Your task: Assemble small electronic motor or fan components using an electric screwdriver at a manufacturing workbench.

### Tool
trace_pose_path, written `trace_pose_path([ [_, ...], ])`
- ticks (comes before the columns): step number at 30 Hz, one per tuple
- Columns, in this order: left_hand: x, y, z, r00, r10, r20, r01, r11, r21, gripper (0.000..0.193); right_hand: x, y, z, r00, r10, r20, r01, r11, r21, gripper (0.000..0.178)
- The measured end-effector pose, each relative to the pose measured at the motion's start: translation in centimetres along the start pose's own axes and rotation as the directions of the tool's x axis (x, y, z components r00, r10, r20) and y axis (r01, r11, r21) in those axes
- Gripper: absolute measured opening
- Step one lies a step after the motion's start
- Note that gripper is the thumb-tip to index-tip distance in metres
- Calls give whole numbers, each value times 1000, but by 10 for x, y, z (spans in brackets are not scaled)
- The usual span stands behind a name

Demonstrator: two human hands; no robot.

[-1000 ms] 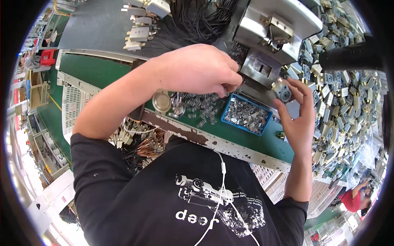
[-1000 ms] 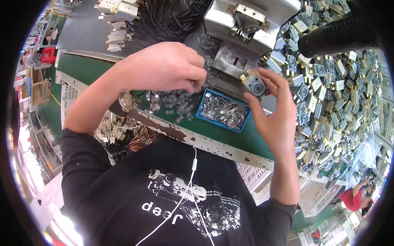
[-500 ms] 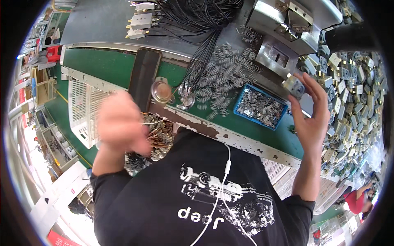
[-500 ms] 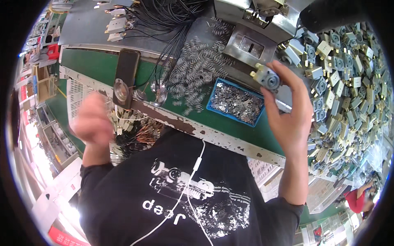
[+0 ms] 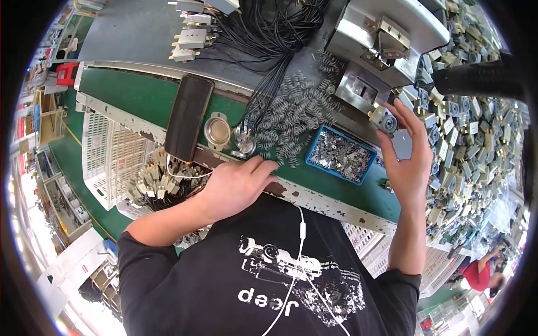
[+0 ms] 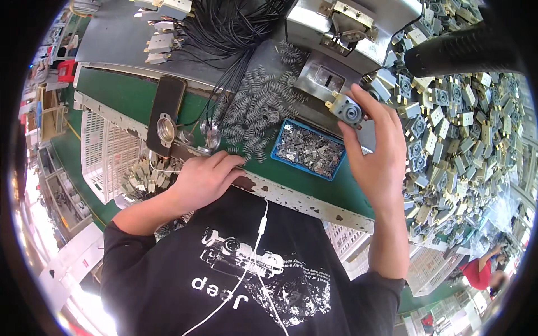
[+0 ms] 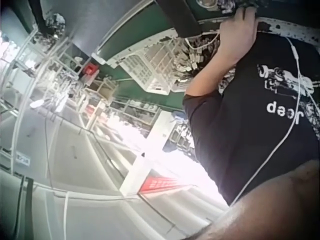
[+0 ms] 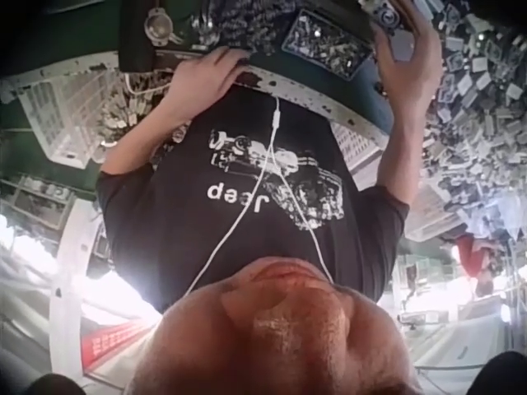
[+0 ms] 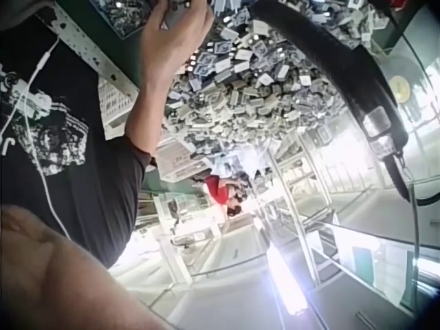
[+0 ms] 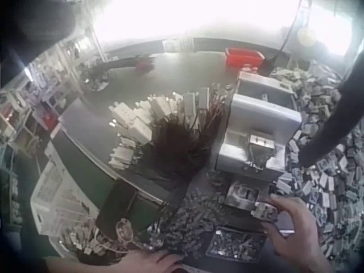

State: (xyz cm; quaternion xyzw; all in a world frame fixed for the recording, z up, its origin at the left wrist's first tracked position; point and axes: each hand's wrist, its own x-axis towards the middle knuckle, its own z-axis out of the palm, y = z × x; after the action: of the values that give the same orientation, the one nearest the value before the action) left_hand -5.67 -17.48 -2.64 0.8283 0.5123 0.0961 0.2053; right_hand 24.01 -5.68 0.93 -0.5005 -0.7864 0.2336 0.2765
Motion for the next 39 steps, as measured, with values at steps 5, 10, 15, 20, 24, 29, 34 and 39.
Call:
trace_pose_path([
  [5, 2, 1, 2, 997, -56, -56, 57, 998, 4, 22, 3, 4, 3, 1000, 8, -9, -8, 1000, 5, 57],
  [10, -1, 0, -1, 997, -3, -82, 1, 1000, -24, 24, 7, 4, -1, 1000, -15, -23, 15, 999, -33, 54],
  [15, 4, -4, -88, 827, 449, -338, -538, 807, -243, 26, 9, 5, 1, 997, -58, -45, 54, 995, -86, 47],
  [20, 105, -20, -144, 842, 43, -538, -207, 947, -248, 13, 14, 3, -1, 996, -81, -29, 78, 993, -89, 44],
  [24, 168, -49, -111, 843, 518, -143, -477, 844, 245, 8, 18, -2, -3, 994, -101, -51, 97, 993, -68, 44],
  [29, 181, -41, -80, 920, 386, 69, -386, 862, 328, 10, 15, 1, -1, 994, -80, -67, 75, 994, -84, 46],
  [34, 183, -42, -62, 922, 385, 29, -370, 858, 357, 14, 22, 3, 2, 988, -130, -77, 125, 990, -72, 46],
  [39, 182, -38, -61, 931, 365, 6, -334, 844, 419, 23, 30, 3, 9, 999, -40, -28, 38, 996, -84, 43],
])
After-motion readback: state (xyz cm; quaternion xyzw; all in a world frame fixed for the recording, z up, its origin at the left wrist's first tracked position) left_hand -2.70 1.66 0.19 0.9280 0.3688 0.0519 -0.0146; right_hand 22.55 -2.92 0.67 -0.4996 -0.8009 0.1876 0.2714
